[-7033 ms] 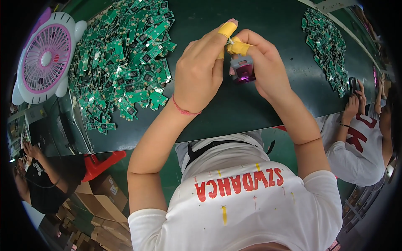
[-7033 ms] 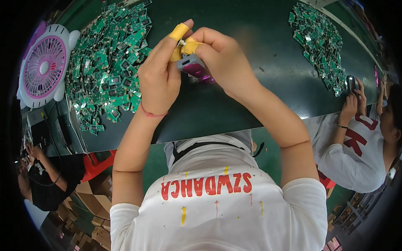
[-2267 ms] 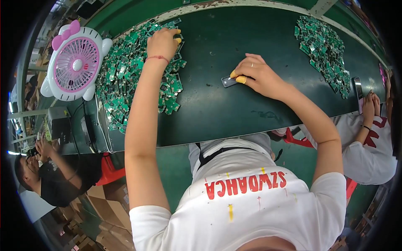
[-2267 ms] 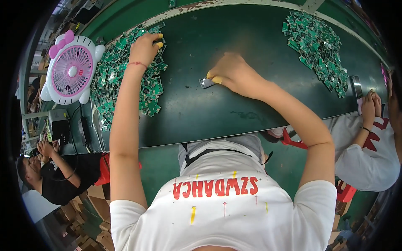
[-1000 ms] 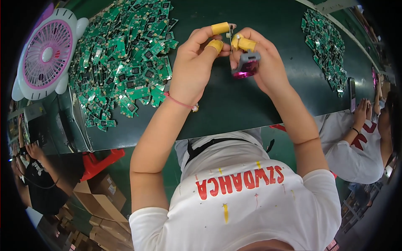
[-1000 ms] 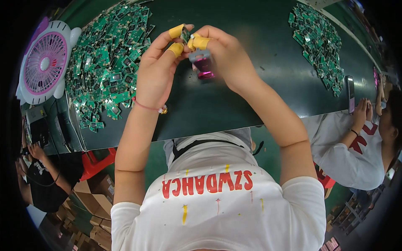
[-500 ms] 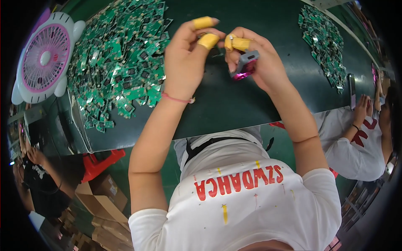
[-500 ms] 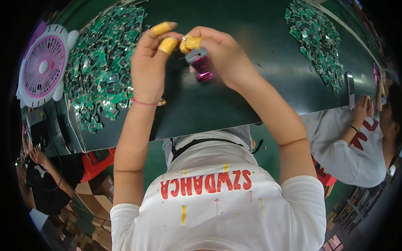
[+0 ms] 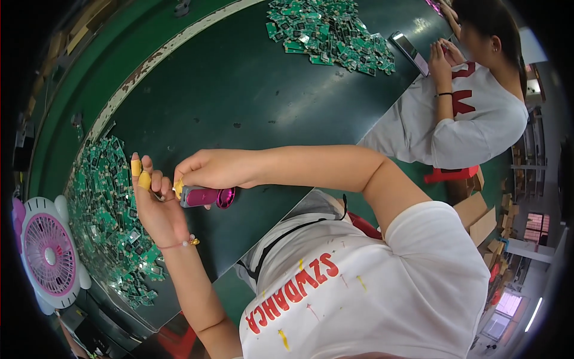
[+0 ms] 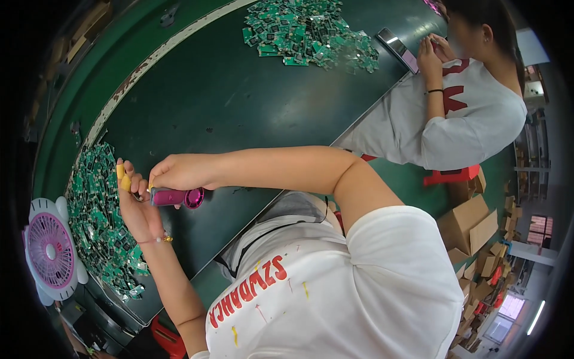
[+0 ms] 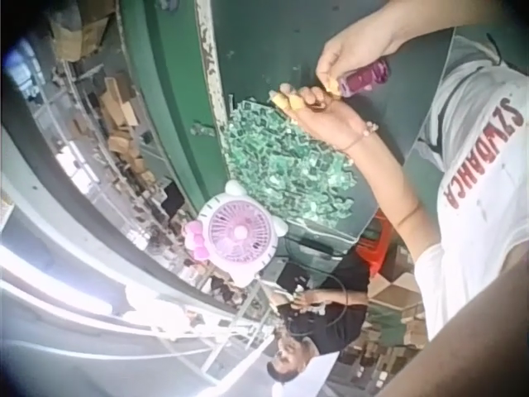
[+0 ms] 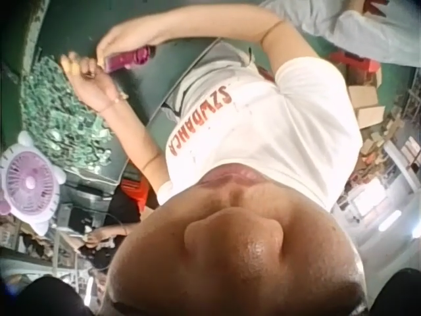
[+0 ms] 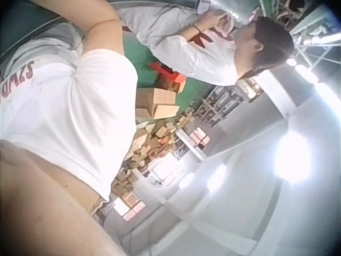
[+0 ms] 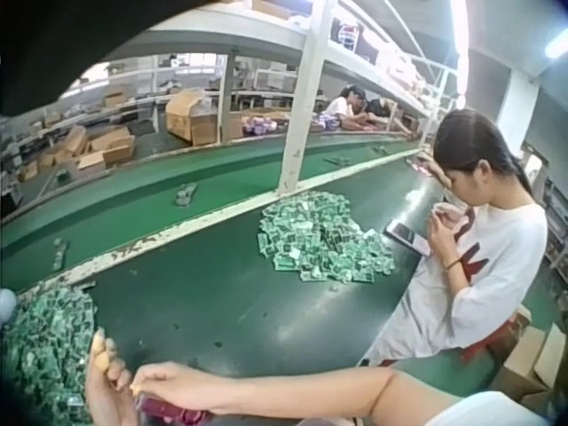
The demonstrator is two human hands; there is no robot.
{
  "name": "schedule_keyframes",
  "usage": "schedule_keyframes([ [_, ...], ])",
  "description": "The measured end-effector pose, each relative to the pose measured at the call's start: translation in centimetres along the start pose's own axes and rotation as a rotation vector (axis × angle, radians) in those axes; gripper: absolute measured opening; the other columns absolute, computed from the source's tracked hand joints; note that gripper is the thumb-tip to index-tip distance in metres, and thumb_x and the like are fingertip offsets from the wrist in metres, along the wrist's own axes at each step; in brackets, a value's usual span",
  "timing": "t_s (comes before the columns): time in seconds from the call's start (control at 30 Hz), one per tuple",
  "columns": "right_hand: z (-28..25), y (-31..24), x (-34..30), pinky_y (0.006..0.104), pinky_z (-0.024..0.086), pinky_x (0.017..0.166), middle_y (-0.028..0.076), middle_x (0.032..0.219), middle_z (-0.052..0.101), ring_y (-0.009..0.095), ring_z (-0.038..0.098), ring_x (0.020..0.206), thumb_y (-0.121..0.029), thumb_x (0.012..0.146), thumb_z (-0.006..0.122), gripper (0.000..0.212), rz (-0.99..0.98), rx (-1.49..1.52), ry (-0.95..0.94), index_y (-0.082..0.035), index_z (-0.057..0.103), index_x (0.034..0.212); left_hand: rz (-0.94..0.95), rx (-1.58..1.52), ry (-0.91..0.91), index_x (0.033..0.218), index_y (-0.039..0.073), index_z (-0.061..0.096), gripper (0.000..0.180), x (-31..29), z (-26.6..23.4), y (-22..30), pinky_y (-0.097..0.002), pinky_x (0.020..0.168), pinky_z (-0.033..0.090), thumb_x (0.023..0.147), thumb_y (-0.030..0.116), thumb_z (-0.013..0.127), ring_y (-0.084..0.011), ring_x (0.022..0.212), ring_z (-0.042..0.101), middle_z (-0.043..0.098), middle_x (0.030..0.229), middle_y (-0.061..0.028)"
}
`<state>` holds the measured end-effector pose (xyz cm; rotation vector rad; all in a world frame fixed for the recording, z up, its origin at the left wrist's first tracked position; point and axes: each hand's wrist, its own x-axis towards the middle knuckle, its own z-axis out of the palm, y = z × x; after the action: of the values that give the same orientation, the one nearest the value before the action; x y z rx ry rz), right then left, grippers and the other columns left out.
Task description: The person assembles electronic circuit boards and batteries into plastic housings by hand.
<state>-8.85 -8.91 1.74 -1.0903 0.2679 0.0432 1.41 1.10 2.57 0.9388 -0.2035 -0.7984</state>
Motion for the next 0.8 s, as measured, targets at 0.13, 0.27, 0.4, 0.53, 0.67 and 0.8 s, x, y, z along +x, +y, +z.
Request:
schedule_keyframes([
  [0.13, 0.4, -0.6, -0.4, 0.0209, 0.042, 0.055, 0.0, 0.072, 0.055, 0.005, 0.05, 0.061, -0.015, 0.088, 0.046, 0.017, 0.011, 0.056, 0.006, -0.002, 0.058, 0.089, 0.034, 0.106, 0.094, 0.131, 0.003, 0.031, 0.042, -0.8, 1.7, -0.3, -0.0255, 0.087, 0.041, 0.091, 0.012, 0.038, -0.0154, 0.1, 0.052, 0.048, 0.124, -0.0125],
  [0.27, -0.2, 0.1, 0.0, 0.0226, 0.041, 0.055, 0.001, 0.074, 0.056, 0.007, 0.05, 0.062, -0.013, 0.087, 0.049, 0.015, -0.063, 0.035, 0.015, -0.001, 0.059, 0.087, 0.133, 0.315, -0.166, 0.137, 0.004, 0.017, 0.05, -1.2, 2.2, -1.6, -0.0352, 0.103, 0.029, 0.093, 0.02, 0.035, -0.0264, 0.125, 0.035, 0.043, 0.13, -0.0186],
  [0.4, -0.8, -0.4, 0.0, 0.0237, 0.041, 0.058, 0.004, 0.074, 0.057, 0.01, 0.052, 0.066, -0.011, 0.082, 0.055, 0.012, -0.477, -0.54, 0.106, 0.0, 0.059, 0.086, -0.062, 0.417, -0.235, 0.128, -0.003, 0.036, 0.041, -0.8, 0.7, -0.5, -0.0328, 0.099, 0.034, 0.095, 0.021, 0.034, -0.0228, 0.116, 0.045, 0.047, 0.126, -0.0164],
  [0.53, -1.7, -0.2, 0.5, 0.0252, 0.043, 0.068, 0.009, 0.093, 0.055, 0.015, 0.054, 0.078, -0.01, 0.081, 0.057, 0.012, -0.719, -0.723, 0.148, 0.0, 0.059, 0.088, 0.083, 0.303, -0.158, 0.125, -0.006, 0.041, 0.038, -0.8, 1.1, -0.4, -0.0317, 0.098, 0.035, 0.095, 0.018, 0.037, -0.0203, 0.114, 0.046, 0.047, 0.125, -0.0171],
  [0.67, -0.8, -2.3, -1.1, 0.0223, 0.044, 0.064, 0.005, 0.087, 0.06, 0.006, 0.051, 0.076, -0.009, 0.088, 0.048, 0.013, -0.315, -0.345, 0.222, -0.002, 0.058, 0.092, 0.396, 0.73, -0.125, 0.131, -0.002, 0.033, 0.042, -0.8, 0.5, 0.6, -0.0245, 0.076, 0.047, 0.095, 0.019, 0.039, -0.0124, 0.082, 0.061, 0.063, 0.102, -0.0113],
  [0.8, -0.2, -2.6, -1.4, 0.0201, 0.044, 0.073, 0.004, 0.092, 0.061, 0.007, 0.053, 0.08, -0.004, 0.085, 0.044, 0.016, -0.445, -0.294, 0.156, 0.003, 0.057, 0.092, 0.555, 1.021, -0.213, 0.13, 0.001, 0.033, 0.046, -1.9, 0.9, -0.2, -0.0293, 0.071, 0.049, 0.085, -0.005, 0.039, -0.0241, 0.081, 0.063, 0.062, 0.1, -0.0127],
])
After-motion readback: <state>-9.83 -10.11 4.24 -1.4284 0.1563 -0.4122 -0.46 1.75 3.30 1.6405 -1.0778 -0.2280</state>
